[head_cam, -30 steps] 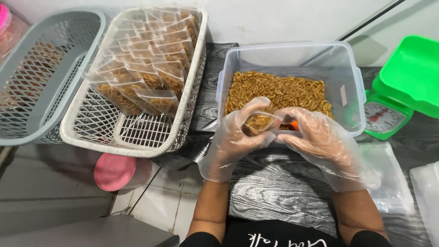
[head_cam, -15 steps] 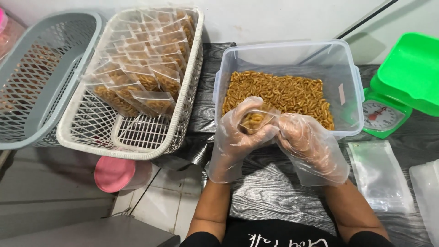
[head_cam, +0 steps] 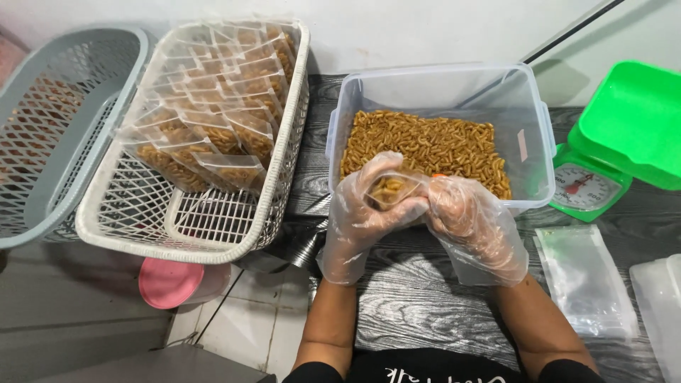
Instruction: Packaging dried mealworms into small plastic bags using a scoop and sealing them for retail.
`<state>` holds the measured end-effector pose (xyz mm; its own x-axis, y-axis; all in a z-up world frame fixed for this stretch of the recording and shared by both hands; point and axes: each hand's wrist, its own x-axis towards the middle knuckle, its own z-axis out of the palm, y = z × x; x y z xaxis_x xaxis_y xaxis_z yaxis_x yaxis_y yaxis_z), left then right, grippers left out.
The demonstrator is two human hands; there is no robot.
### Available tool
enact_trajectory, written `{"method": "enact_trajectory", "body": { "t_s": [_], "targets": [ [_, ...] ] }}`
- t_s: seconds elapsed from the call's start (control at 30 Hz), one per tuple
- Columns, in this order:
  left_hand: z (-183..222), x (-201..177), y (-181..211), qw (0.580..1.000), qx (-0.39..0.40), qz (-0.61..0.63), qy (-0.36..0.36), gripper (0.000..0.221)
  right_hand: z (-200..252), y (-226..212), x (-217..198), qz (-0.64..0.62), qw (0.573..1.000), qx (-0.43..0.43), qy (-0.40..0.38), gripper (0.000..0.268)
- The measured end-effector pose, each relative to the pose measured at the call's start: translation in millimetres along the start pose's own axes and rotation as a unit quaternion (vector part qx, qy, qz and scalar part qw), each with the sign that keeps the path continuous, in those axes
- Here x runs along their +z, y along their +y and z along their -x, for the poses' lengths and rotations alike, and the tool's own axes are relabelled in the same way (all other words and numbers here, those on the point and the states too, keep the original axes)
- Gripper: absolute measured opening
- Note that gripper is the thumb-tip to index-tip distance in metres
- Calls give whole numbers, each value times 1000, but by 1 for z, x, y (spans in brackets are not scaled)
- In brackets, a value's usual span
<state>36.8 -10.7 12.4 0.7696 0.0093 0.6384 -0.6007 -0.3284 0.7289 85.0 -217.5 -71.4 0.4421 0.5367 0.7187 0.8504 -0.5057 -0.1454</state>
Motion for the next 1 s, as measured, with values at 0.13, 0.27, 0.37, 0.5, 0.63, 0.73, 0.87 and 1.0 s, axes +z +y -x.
{"method": "enact_trajectory", "body": {
  "t_s": [0.13,0.27,0.37,0.5,0.63,0.73,0.87,1.0],
  "targets": [
    [-2,-2,3,1000,-21,-12,-11,65,-15,-18,-20,43,995,-32,78,13],
    [-4,-6,13,999,-44,-9,-22,67,-21,-27,-26,56,989,-42,131,20],
    [-3,-12,10,995,-60,26,-81,75,-43,-31,-38,-149,986,77,22,28],
    [-6,-15,14,995,-31,-9,-96,82,-10,3,-6,-193,971,132,47,26],
    [-10,-16,18,987,-94,20,-128,68,-19,-2,-20,-263,946,177,65,20],
    [-10,-14,19,985,-118,4,-124,62,-29,-10,-25,-252,949,168,90,22],
    [0,-1,10,994,-11,-96,-54,65,-29,-13,-19,-188,964,131,137,22],
    [3,10,-11,988,64,-136,-32,73,-31,-16,-18,-161,968,125,147,28]
  ]
}}
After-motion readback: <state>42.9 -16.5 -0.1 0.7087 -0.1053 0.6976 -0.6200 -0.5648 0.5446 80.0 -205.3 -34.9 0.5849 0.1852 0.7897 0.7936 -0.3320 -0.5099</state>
